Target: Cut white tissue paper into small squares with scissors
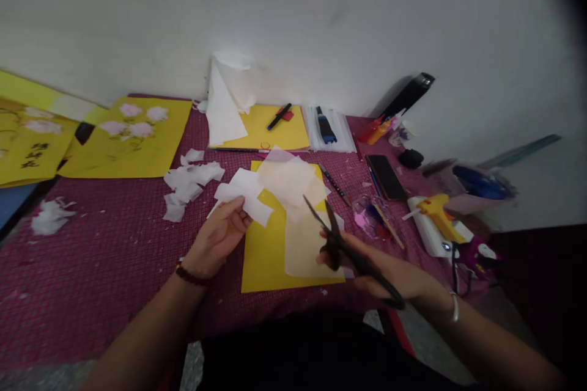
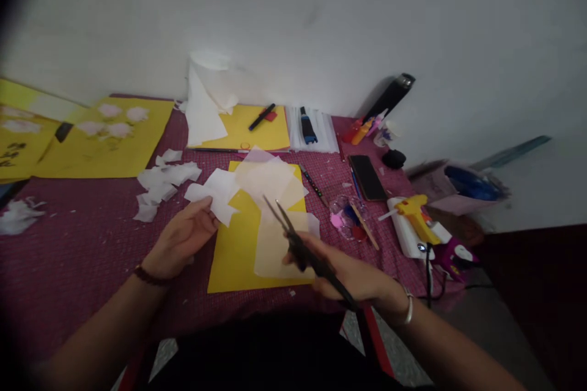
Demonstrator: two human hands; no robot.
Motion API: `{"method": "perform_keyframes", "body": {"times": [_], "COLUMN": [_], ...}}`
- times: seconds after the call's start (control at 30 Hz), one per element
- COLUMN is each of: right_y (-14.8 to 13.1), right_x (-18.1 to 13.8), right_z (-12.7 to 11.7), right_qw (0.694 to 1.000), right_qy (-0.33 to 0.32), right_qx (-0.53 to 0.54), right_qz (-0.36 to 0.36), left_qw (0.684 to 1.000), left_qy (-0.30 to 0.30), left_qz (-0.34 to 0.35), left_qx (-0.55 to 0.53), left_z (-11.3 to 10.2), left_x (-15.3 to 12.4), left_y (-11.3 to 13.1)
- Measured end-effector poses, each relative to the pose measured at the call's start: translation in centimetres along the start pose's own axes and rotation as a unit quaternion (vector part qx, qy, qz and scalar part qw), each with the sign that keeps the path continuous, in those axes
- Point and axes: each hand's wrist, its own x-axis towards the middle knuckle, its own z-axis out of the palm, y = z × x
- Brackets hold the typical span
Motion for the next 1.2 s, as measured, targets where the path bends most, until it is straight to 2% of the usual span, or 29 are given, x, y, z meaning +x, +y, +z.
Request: {"method": "perform_keyframes", "body": {"times": [0.1,0.33,0.53,0.63,0.77,1.03,1.2], "right_y": [-0.1,-0.3,-1.0,-1.8,-2.2,-1.9,-1.2], "right_x": [0.9,2.9,3.5,3.8,4.2,4.0,3.7], "right_z": [0.8,0.8,1.2,1.5,2.0,3.0,3.1], "right_qw": [0.992,0.989,0.982,0.98,0.97,0.939,0.935], "right_qy": [-0.055,-0.067,-0.056,-0.044,-0.031,-0.004,0.002], "right_qx": [0.113,0.129,0.177,0.189,0.233,0.333,0.35], "right_qz": [0.008,0.037,0.044,0.047,0.054,0.083,0.063], "left_qw": [1.0,1.0,0.999,0.996,0.993,0.989,0.982], "left_qy": [0.001,-0.009,-0.033,-0.044,-0.079,-0.068,-0.026], "left_qz": [0.004,0.016,0.02,0.03,0.001,0.063,0.094], "left_qx": [-0.007,-0.002,0.036,0.068,0.092,0.116,0.16], "left_z": [0.0,0.1,-0.3,0.3,1.2,0.2,-0.3], "left_x": [-0.1,-0.3,-0.7,-1.2,-1.6,-0.9,-0.8], "left_y": [0.2,0.5,0.2,0.0,0.0,0.1,0.9]}}
